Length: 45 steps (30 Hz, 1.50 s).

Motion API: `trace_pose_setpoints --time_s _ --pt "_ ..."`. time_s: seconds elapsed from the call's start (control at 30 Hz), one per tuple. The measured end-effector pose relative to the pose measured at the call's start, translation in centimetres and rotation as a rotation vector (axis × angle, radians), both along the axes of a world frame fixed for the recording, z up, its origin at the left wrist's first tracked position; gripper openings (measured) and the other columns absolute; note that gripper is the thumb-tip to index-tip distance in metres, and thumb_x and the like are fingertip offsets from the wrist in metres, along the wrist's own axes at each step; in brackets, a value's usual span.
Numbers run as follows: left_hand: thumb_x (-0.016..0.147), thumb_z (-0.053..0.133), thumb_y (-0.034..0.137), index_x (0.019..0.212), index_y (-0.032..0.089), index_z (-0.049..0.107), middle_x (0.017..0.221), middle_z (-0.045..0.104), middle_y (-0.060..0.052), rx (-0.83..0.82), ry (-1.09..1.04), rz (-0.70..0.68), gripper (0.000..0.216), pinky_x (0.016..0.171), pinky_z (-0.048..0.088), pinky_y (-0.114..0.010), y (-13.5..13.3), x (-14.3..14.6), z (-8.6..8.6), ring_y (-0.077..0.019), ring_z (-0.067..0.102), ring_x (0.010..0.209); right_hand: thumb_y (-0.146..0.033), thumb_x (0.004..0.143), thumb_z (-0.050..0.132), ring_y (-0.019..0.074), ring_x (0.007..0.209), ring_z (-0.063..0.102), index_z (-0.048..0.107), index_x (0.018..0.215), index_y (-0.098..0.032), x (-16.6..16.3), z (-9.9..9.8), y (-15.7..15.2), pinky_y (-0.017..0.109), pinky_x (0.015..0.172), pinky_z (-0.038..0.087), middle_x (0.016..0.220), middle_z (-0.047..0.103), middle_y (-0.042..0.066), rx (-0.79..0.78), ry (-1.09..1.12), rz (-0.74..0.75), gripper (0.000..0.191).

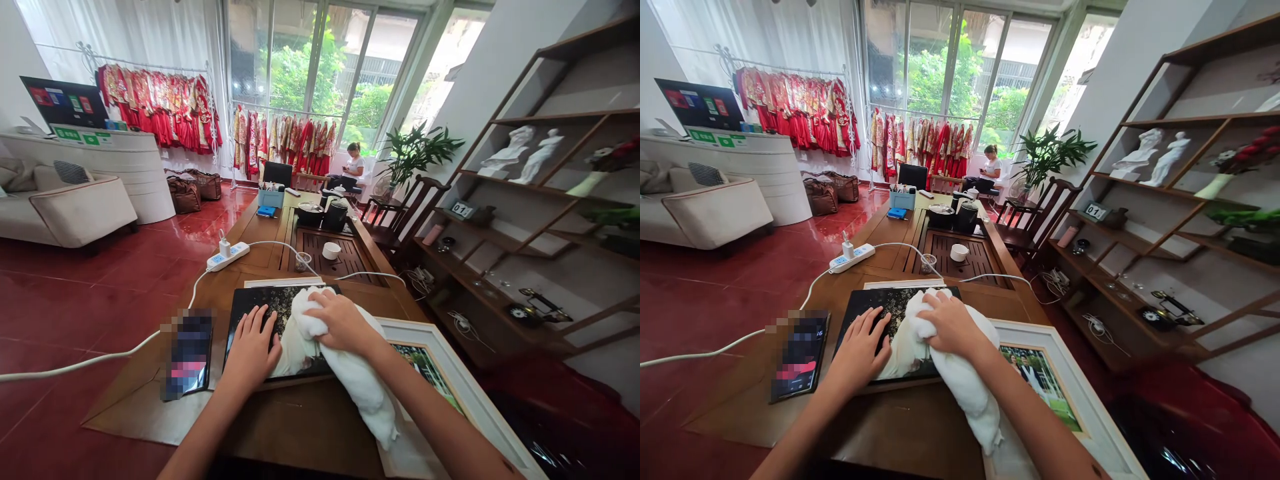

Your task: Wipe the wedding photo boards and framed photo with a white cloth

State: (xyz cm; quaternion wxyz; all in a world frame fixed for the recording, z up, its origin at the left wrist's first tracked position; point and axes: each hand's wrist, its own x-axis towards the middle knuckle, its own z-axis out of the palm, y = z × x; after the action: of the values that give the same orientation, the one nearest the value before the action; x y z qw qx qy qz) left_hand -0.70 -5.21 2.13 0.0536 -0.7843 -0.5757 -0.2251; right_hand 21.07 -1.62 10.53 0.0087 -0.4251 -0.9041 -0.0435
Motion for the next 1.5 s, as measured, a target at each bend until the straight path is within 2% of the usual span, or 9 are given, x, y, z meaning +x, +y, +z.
trace_pose_setpoints --time_s 0.1,0.2,0.43,0.7,0.9,1.13,1.2,1.37,1.5 --pt "0.087 0.043 0.026 0.129 0.019 0.055 0.139 0.050 -0.010 0.005 -0.001 0.005 0.044 0.110 0.033 -0.047 0.0 0.1 0.0 -0.0278 0.042 0.132 -0.030 0.076 0.058 0.0268 0.108 0.045 0.065 0.108 -0.028 -0.5 -0.2 -1.2 0.039 0.087 0.038 0.130 0.049 0.006 -0.023 -0.005 0.060 0.032" --pt "0.087 0.044 0.026 0.128 0.019 0.055 0.139 0.050 -0.010 0.012 0.000 0.004 0.044 0.110 0.034 -0.047 0.1 0.1 0.1 -0.0276 0.043 0.131 -0.028 0.074 0.059 0.0273 0.108 0.044 0.064 0.110 -0.029 -0.4 -0.3 -1.1 0.039 0.085 0.038 0.130 0.048 0.006 -0.023 -0.030 0.082 0.036" --pt "0.087 0.043 0.026 0.129 0.019 0.055 0.140 0.049 -0.010 -0.008 0.006 0.004 0.044 0.111 0.033 -0.047 0.0 0.1 0.1 -0.0279 0.040 0.133 -0.026 0.074 0.058 0.0300 0.109 0.044 0.063 0.112 -0.027 0.8 -0.2 1.8 0.042 0.086 0.038 0.128 0.049 0.009 0.054 -0.072 -0.073 0.039" --pt "0.086 0.045 0.025 0.127 0.019 0.056 0.139 0.051 -0.010 0.017 -0.004 0.002 0.043 0.109 0.035 -0.048 0.1 0.1 -0.1 -0.0288 0.043 0.131 -0.025 0.069 0.062 0.0292 0.110 0.041 0.062 0.116 -0.029 -0.7 -0.5 -0.7 0.039 0.084 0.038 0.127 0.048 0.008 -0.004 -0.074 0.114 0.047" --pt "0.087 0.045 0.026 0.127 0.019 0.057 0.139 0.051 -0.011 0.016 0.002 0.001 0.043 0.109 0.035 -0.048 0.0 0.1 0.1 -0.0283 0.043 0.131 -0.025 0.073 0.058 0.0286 0.110 0.042 0.064 0.109 -0.027 0.6 -0.4 1.3 0.040 0.087 0.038 0.129 0.048 0.008 0.035 -0.062 -0.021 0.037" --pt "0.086 0.045 0.025 0.127 0.020 0.056 0.139 0.051 -0.010 0.018 -0.004 0.005 0.043 0.110 0.034 -0.047 0.1 0.1 0.1 -0.0277 0.043 0.131 -0.025 0.068 0.060 0.0281 0.108 0.044 0.063 0.109 -0.031 -0.3 -0.7 -0.6 0.039 0.083 0.039 0.128 0.049 0.006 -0.014 -0.043 0.107 0.041" --pt "0.087 0.044 0.026 0.128 0.020 0.056 0.139 0.050 -0.010 0.008 0.000 0.005 0.043 0.110 0.034 -0.047 0.1 0.1 0.1 -0.0277 0.042 0.132 -0.026 0.069 0.060 0.0277 0.108 0.045 0.063 0.110 -0.032 0.0 -0.7 -0.1 0.039 0.083 0.039 0.128 0.049 0.005 -0.018 -0.034 0.090 0.042" --pt "0.088 0.043 0.027 0.129 0.019 0.055 0.141 0.049 -0.010 -0.021 0.008 0.005 0.043 0.111 0.032 -0.047 0.0 0.1 0.3 -0.0277 0.041 0.133 -0.025 0.072 0.056 0.0271 0.108 0.045 0.063 0.113 -0.030 1.5 -0.6 2.5 0.039 0.087 0.039 0.126 0.050 0.007 0.031 0.005 -0.078 0.041" --pt "0.088 0.043 0.027 0.129 0.019 0.055 0.141 0.048 -0.010 -0.028 0.004 0.007 0.044 0.111 0.032 -0.047 -0.1 0.1 0.5 -0.0278 0.040 0.133 -0.024 0.071 0.058 0.0267 0.108 0.044 0.064 0.111 -0.029 0.9 -0.7 1.7 0.039 0.090 0.038 0.125 0.050 0.007 0.026 0.027 -0.025 0.041"
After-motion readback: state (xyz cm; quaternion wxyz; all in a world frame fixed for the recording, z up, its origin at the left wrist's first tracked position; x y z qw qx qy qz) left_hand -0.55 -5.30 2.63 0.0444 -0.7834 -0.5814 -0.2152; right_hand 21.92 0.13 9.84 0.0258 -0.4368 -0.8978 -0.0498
